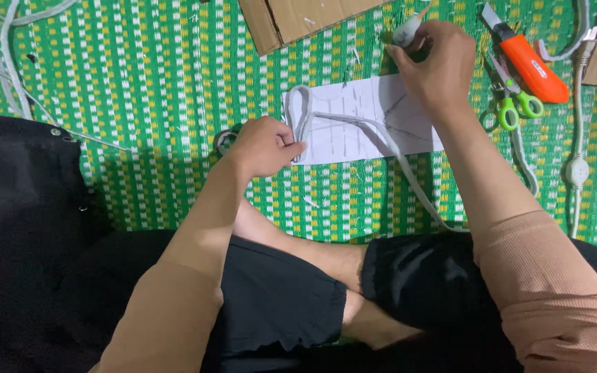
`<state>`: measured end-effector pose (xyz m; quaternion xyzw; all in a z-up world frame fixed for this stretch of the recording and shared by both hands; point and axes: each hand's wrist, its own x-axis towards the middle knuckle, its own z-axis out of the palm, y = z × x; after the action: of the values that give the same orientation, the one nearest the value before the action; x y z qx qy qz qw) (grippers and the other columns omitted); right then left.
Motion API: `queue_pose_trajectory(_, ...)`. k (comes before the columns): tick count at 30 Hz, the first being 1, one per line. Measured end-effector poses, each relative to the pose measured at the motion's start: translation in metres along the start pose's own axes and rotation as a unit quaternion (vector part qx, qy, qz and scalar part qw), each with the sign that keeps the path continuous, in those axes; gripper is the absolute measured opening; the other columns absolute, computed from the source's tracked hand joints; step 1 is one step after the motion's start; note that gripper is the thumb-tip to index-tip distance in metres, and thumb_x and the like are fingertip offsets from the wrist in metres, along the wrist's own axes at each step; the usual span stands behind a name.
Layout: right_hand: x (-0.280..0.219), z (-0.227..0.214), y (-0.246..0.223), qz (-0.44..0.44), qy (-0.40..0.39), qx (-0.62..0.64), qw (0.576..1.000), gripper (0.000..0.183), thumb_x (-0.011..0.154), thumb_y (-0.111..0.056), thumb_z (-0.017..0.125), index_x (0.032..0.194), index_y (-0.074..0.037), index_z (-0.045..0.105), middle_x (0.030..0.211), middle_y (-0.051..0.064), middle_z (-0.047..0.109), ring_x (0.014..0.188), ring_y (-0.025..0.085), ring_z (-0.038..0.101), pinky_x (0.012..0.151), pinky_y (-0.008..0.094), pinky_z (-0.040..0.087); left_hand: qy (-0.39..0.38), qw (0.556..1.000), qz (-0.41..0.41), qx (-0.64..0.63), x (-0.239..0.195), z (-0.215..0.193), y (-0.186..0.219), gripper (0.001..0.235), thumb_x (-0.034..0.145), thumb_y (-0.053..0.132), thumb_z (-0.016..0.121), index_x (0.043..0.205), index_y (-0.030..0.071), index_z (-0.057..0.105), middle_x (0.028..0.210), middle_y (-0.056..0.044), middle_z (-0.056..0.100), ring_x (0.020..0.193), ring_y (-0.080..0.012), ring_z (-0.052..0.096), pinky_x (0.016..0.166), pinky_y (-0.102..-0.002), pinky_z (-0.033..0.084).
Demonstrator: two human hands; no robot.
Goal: Assembling a decorative light by gluing a flexible LED strip onto a paper template
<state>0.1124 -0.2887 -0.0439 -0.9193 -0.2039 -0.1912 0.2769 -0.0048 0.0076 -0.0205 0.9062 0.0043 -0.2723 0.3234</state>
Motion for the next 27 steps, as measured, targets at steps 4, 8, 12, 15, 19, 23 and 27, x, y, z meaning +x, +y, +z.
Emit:
queue_pose_trajectory(4,0.001,-0.005,-0.006,0.008,-0.002,0.037,0.999,0.025,0.084,-0.005,0.097,0.097,0.006,0.079,0.080,0.010,0.070,0.061,0.017,0.057,0.055,0.028,0.048,0.018,1.000,0.016,-0.004,0.001,0.004,-0.005,0.031,0.089,0.029,0.076,0.067,0.008,0.073,0.057,0.001,0.071,0.046,-0.0159,0.056,0.052,-0.029,0.047)
queue_pose_trajectory(8,-0.002,-0.005,-0.001,0.008,0.001,0.041,0.999,0.026,0.084,-0.004,0.097,0.097,0.007,0.077,0.080,0.012,0.071,0.061,0.018,0.059,0.056,0.028,0.049,0.011,1.000,0.010,-0.020,-0.002,0.001,0.000,0.031,0.090,0.028,0.077,0.067,0.008,0.073,0.055,0.002,0.069,0.045,-0.0132,0.053,0.050,-0.026,0.044)
queue_pose_trajectory(12,-0.007,-0.019,-0.015,0.044,-0.031,0.031,0.998,0.024,0.096,-0.012,0.094,0.090,0.004,0.078,0.071,0.009,0.068,0.054,0.015,0.055,0.049,0.026,0.044,0.015,1.000,0.016,-0.017,0.001,0.004,-0.006,0.032,0.091,0.029,0.077,0.068,0.007,0.073,0.056,0.000,0.069,0.046,-0.0138,0.056,0.050,-0.026,0.044)
queue_pose_trajectory(15,-0.012,-0.036,-0.056,0.046,-0.119,0.044,0.991,0.018,0.098,-0.013,0.085,0.093,0.003,0.078,0.075,0.012,0.072,0.057,0.017,0.061,0.050,0.028,0.047,0.023,0.999,0.022,-0.001,0.002,0.006,-0.007,0.033,0.090,0.032,0.078,0.067,0.008,0.073,0.056,0.000,0.065,0.049,-0.0155,0.055,0.053,-0.028,0.046)
queue_pose_trajectory(19,-0.018,-0.041,-0.103,0.082,-0.248,0.090,0.961,0.015,0.095,-0.019,0.078,0.096,-0.004,0.078,0.076,0.014,0.071,0.068,0.030,0.069,0.064,0.038,0.053,-0.022,0.999,-0.040,-0.021,-0.007,-0.011,0.015,0.024,0.091,0.029,0.072,0.077,0.010,0.076,0.063,-0.003,0.074,0.075,-0.0247,0.074,0.077,-0.037,0.056)
queue_pose_trajectory(23,-0.023,-0.025,-0.099,0.069,-0.254,0.080,0.961,0.011,0.093,-0.015,0.079,0.089,-0.004,0.079,0.074,0.011,0.072,0.066,0.030,0.070,0.063,0.037,0.053,-0.020,0.999,-0.037,-0.025,-0.009,-0.011,0.018,0.024,0.090,0.029,0.072,0.076,0.009,0.076,0.064,-0.005,0.074,0.077,-0.0267,0.074,0.078,-0.037,0.056)
queue_pose_trajectory(27,-0.027,-0.016,-0.091,0.075,-0.270,0.138,0.950,0.015,0.091,-0.016,0.081,0.087,-0.002,0.076,0.071,0.013,0.071,0.066,0.033,0.070,0.063,0.041,0.054,-0.011,0.999,-0.035,-0.021,-0.009,-0.012,0.017,0.025,0.090,0.029,0.072,0.076,0.009,0.076,0.064,-0.006,0.074,0.077,-0.0292,0.074,0.075,-0.038,0.056)
